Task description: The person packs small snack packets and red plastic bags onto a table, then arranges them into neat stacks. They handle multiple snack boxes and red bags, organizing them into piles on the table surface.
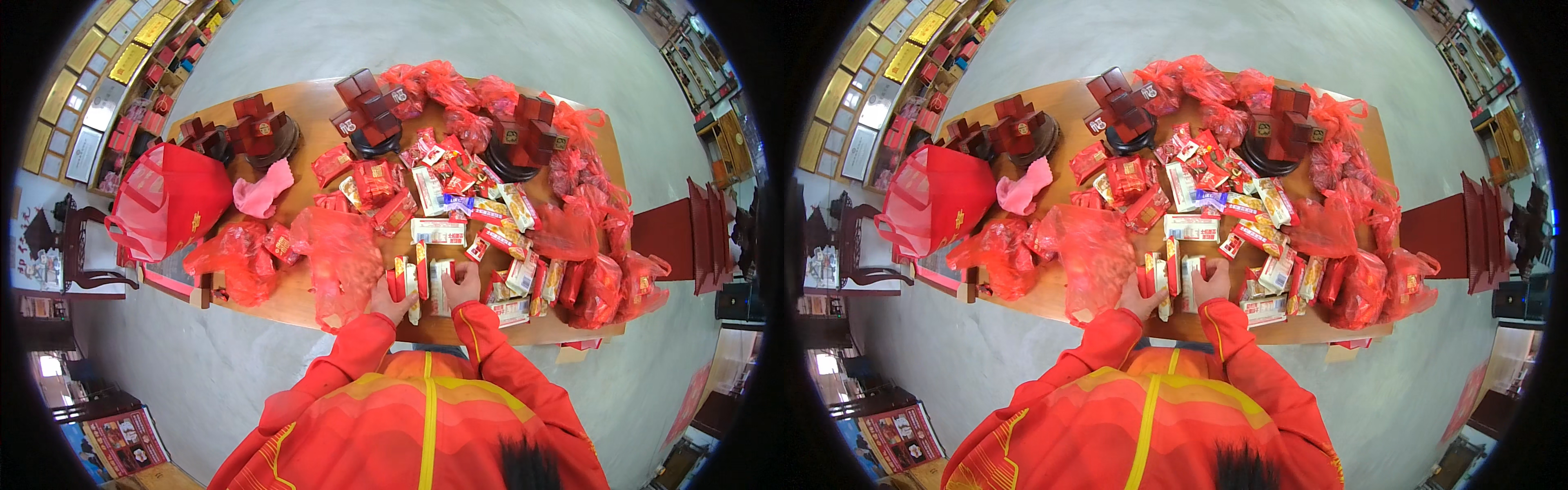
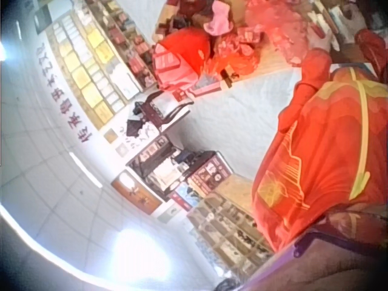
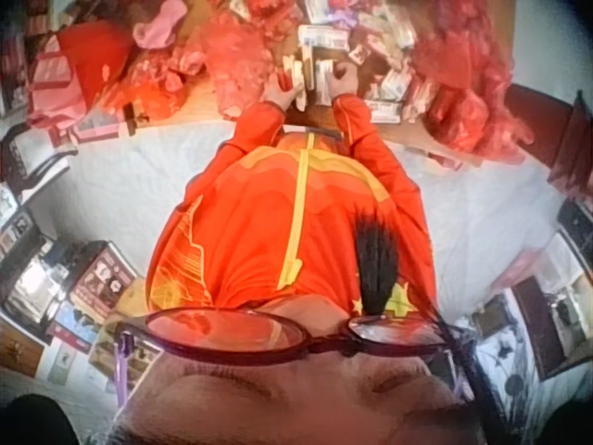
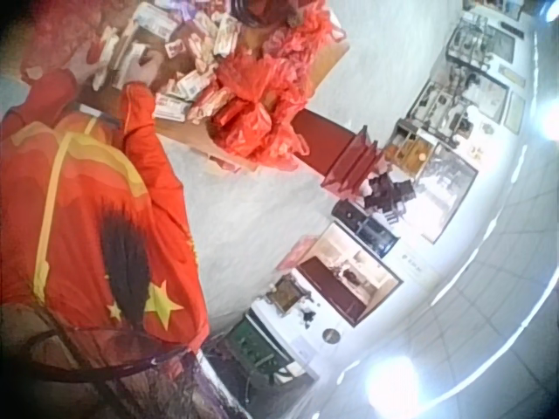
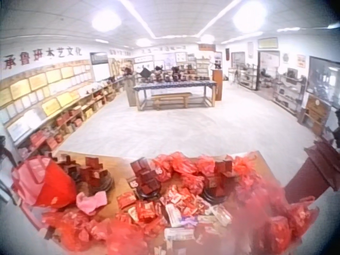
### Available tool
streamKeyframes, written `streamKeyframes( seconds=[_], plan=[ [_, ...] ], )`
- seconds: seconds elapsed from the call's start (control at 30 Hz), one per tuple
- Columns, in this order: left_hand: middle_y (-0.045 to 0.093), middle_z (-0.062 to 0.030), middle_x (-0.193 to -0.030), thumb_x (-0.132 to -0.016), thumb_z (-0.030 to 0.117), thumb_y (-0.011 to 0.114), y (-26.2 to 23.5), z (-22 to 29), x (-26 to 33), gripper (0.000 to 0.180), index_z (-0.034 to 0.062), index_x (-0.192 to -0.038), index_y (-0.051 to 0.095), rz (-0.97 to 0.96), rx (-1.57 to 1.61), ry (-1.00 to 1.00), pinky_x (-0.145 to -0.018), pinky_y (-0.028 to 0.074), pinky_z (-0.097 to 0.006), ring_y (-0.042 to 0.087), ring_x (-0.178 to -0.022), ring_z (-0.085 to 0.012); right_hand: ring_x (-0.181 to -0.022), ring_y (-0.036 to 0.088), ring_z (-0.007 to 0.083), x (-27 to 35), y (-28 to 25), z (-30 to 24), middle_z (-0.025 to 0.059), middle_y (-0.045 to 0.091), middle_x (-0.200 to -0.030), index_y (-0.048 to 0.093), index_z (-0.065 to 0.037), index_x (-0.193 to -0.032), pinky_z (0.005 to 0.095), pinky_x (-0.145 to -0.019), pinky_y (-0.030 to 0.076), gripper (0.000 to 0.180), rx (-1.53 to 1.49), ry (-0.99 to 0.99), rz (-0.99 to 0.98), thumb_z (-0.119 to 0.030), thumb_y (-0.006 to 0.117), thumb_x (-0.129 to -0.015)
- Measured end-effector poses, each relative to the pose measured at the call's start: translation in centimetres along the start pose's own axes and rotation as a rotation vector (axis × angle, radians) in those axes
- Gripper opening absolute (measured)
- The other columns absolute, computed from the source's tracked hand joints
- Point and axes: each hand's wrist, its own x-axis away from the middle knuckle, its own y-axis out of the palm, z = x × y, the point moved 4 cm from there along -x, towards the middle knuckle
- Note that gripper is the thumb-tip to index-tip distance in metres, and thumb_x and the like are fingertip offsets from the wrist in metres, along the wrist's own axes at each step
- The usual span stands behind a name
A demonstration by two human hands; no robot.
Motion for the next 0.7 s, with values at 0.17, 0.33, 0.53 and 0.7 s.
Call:
streamKeyframes(
  seconds=[0.17,0.33,0.53,0.7],
  plan=[
    [0.060,-0.0194,-0.118,-0.077,0.032,0.083,-0.2,0.1,-0.6,0.071,0.0009,-0.131,0.048,-0.046,-0.011,-0.128,-0.095,0.050,-0.042,0.061,-0.109,-0.0326,-0.082,0.066,0.0224,-1.2,2.3,-2.9,0.0137,0.068,-0.094,0.061,0.003,-0.107,0.0357,-0.076,0.053,0.044,0.258,0.007,-0.322,-0.031,0.077,-0.085],
    [0.061,-0.0155,-0.115,-0.076,0.024,0.086,0.5,0.4,-1.1,0.065,-0.0001,-0.126,0.052,-0.108,0.290,-0.355,-0.090,0.053,-0.038,0.061,-0.107,-0.0246,-0.085,0.066,0.0273,-1.4,3.2,-5.7,0.0171,0.066,-0.093,0.059,0.003,-0.104,0.0384,-0.075,0.052,0.053,0.628,-0.008,-0.387,-0.045,0.072,-0.086],
    [0.048,-0.0211,-0.128,-0.070,0.017,0.087,-1.1,3.5,1.8,0.078,-0.0020,-0.131,0.043,0.129,0.302,0.279,-0.103,0.044,-0.043,0.050,-0.121,-0.0339,-0.101,0.061,0.0295,2.8,-0.6,-11.5,0.0184,0.059,-0.109,0.050,0.003,-0.116,0.0409,-0.085,0.051,0.059,0.168,-0.217,-0.310,-0.037,0.078,-0.082],
    [0.046,-0.0178,-0.129,-0.067,0.017,0.091,-2.2,5.2,3.9,0.089,-0.0022,-0.135,0.038,0.013,0.361,0.406,-0.104,0.044,-0.041,0.051,-0.121,-0.0303,-0.113,0.054,0.0277,6.6,-3.4,-11.9,0.0167,0.051,-0.121,0.043,0.002,-0.124,0.0423,-0.095,0.048,0.067,-0.031,-0.178,-0.322,-0.033,0.079,-0.081]
  ],
)
